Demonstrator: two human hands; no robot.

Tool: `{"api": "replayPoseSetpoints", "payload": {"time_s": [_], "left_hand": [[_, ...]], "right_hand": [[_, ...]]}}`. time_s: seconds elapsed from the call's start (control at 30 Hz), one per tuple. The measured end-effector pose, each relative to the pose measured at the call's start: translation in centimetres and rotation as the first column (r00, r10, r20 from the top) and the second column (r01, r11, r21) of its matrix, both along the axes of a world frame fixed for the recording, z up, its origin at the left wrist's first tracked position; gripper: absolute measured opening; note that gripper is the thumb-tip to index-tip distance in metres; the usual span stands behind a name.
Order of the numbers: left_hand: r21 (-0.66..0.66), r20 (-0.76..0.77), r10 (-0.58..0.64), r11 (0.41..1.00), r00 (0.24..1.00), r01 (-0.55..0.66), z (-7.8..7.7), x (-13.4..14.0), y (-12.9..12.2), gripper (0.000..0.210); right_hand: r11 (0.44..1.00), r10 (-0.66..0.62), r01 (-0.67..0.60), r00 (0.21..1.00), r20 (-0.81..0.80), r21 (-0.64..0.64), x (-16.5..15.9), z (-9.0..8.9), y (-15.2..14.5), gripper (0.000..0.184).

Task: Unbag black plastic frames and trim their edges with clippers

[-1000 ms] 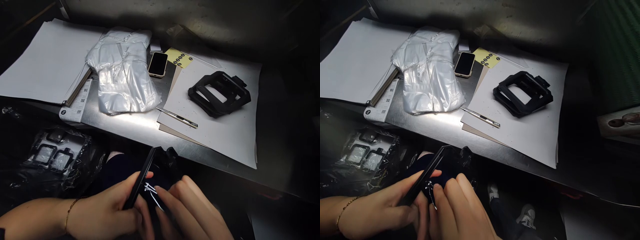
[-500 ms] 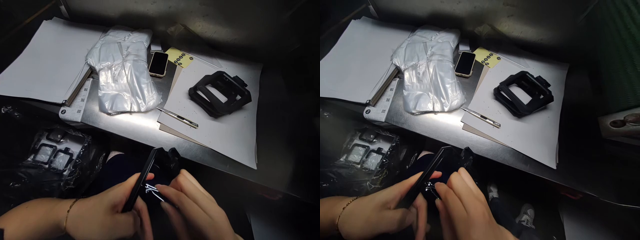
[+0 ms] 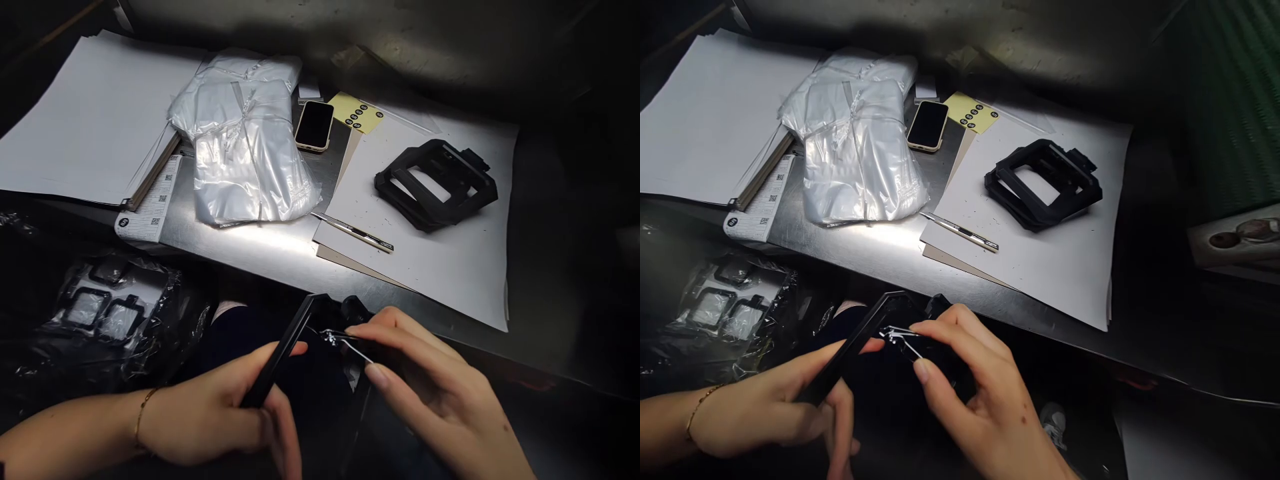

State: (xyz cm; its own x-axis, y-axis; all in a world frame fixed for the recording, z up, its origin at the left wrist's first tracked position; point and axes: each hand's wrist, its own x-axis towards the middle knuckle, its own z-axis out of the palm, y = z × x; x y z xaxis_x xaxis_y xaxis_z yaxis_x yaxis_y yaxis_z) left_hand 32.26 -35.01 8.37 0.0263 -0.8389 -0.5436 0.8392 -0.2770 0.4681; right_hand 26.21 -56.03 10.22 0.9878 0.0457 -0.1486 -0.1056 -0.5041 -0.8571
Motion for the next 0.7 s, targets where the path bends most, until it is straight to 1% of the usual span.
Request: {"api": "replayPoseSetpoints", "payload": {"time_s": [0.07, 0.1, 0.13, 0.17, 0.2, 0.23, 0.27, 0.33, 0.4, 0.47, 0.53, 0.63, 0.7], "left_hand": [[-0.013, -0.022, 0.021, 1.000, 1.000, -0.021, -0.2, 0.2, 0.0, 0.075], [-0.036, -0.024, 0.037, 0.999, 0.999, -0.038, -0.3, 0.6, 0.1, 0.074], [-0.065, -0.013, 0.049, 0.997, 0.999, -0.049, -0.3, 1.1, 0.2, 0.072], [-0.093, 0.013, 0.045, 0.995, 0.999, -0.043, -0.1, 1.8, 0.4, 0.069], [-0.109, 0.060, 0.020, 0.994, 0.998, -0.014, 0.0, 2.7, 0.7, 0.065], [-0.108, 0.128, -0.024, 0.993, 0.992, 0.038, 0.3, 3.8, 1.0, 0.061], [-0.085, 0.206, -0.086, 0.991, 0.975, 0.105, 0.6, 5.0, 1.3, 0.058], [-0.006, 0.354, -0.173, 0.982, 0.919, 0.187, 1.2, 7.4, 2.0, 0.051], [0.058, 0.432, -0.179, 0.984, 0.884, 0.171, 1.4, 9.6, 2.4, 0.044], [0.074, 0.423, -0.144, 0.989, 0.895, 0.124, 1.2, 11.2, 2.4, 0.034], [0.057, 0.373, -0.113, 0.994, 0.921, 0.098, 0.6, 12.2, 2.2, 0.027], [0.035, 0.311, -0.117, 0.993, 0.943, 0.112, 0.1, 12.5, 1.6, 0.030], [0.027, 0.288, -0.143, 0.990, 0.947, 0.141, 0.1, 12.2, 1.2, 0.031]], "right_hand": [[0.991, -0.098, 0.105, 0.991, 0.088, -0.087, 0.2, -0.6, -0.4, 0.022], [0.974, -0.161, 0.180, 0.977, 0.142, -0.135, 0.5, -1.1, -0.9, 0.021], [0.945, -0.227, 0.264, 0.954, 0.194, -0.192, 0.8, -1.7, -1.5, 0.019], [0.903, -0.291, 0.350, 0.925, 0.243, -0.249, 1.3, -2.5, -2.3, 0.018], [0.855, -0.342, 0.425, 0.894, 0.290, -0.298, 1.8, -3.4, -3.2, 0.018], [0.805, -0.375, 0.483, 0.864, 0.336, -0.344, 2.3, -4.4, -4.3, 0.019], [0.768, -0.388, 0.519, 0.843, 0.372, -0.375, 2.9, -5.5, -5.4, 0.020], [0.723, -0.373, 0.546, 0.825, 0.425, -0.424, 3.9, -7.6, -7.5, 0.023], [0.688, -0.343, 0.552, 0.820, 0.459, -0.471, 4.6, -9.5, -9.3, 0.024], [0.647, -0.323, 0.554, 0.821, 0.470, -0.524, 5.0, -11.1, -10.6, 0.024], [0.599, -0.329, 0.556, 0.827, 0.456, -0.576, 5.2, -12.5, -11.5, 0.023], [0.536, -0.364, 0.535, 0.845, 0.393, -0.653, 5.4, -14.2, -12.5, 0.023], [0.512, -0.383, 0.509, 0.857, 0.346, -0.692, 5.3, -14.9, -12.9, 0.024]]}}
